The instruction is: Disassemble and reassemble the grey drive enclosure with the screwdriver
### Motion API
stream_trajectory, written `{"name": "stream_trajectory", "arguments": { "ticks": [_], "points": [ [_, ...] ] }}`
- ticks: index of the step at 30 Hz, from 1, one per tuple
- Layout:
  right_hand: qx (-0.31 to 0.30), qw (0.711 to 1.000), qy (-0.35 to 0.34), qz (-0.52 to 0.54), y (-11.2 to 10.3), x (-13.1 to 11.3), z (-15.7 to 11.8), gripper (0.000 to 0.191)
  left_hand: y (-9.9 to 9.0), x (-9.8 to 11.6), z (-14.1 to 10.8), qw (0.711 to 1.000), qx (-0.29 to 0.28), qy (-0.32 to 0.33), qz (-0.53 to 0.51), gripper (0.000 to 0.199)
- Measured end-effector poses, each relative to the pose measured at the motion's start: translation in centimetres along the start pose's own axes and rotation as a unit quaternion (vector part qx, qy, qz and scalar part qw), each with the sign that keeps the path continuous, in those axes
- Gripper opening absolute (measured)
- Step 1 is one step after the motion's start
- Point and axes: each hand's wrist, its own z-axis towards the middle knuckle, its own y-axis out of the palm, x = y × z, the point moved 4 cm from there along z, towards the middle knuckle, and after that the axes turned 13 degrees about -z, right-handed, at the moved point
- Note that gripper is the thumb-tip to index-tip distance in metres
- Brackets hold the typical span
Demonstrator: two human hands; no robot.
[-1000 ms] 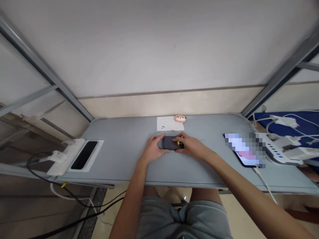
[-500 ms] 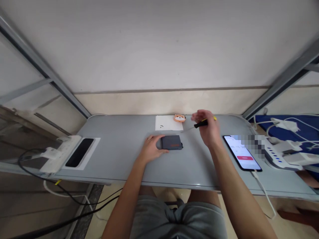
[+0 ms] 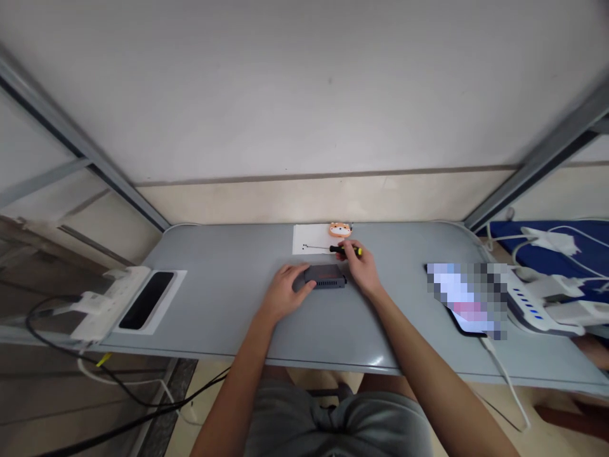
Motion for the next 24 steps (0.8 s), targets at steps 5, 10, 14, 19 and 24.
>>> {"name": "stream_trajectory", "arguments": {
  "ticks": [5,10,14,19,24],
  "points": [
    [-0.01,0.999,-0.029,-0.033,0.4,-0.1,-0.1,0.065,0.1,-0.2,0.2,0.999,0.035,0.012,-0.007,0.03],
    [-0.009,0.999,-0.033,-0.032,0.7,-0.2,-0.3,0.063,0.2,-0.6,0.2,0.996,0.08,-0.019,-0.038,0.029],
    [-0.017,0.999,-0.026,-0.041,0.7,-0.2,-0.5,0.062,0.3,-0.5,0.2,0.994,0.087,-0.034,-0.059,0.034],
    [-0.007,1.0,-0.018,-0.02,0.2,-0.7,-0.7,0.064,0.2,0.1,0.2,0.989,0.115,-0.032,-0.083,0.036],
    [0.009,0.998,0.032,0.048,-0.5,-0.9,-0.9,0.061,-0.3,-0.3,0.1,0.978,0.167,-0.045,-0.119,0.041]
  ]
}}
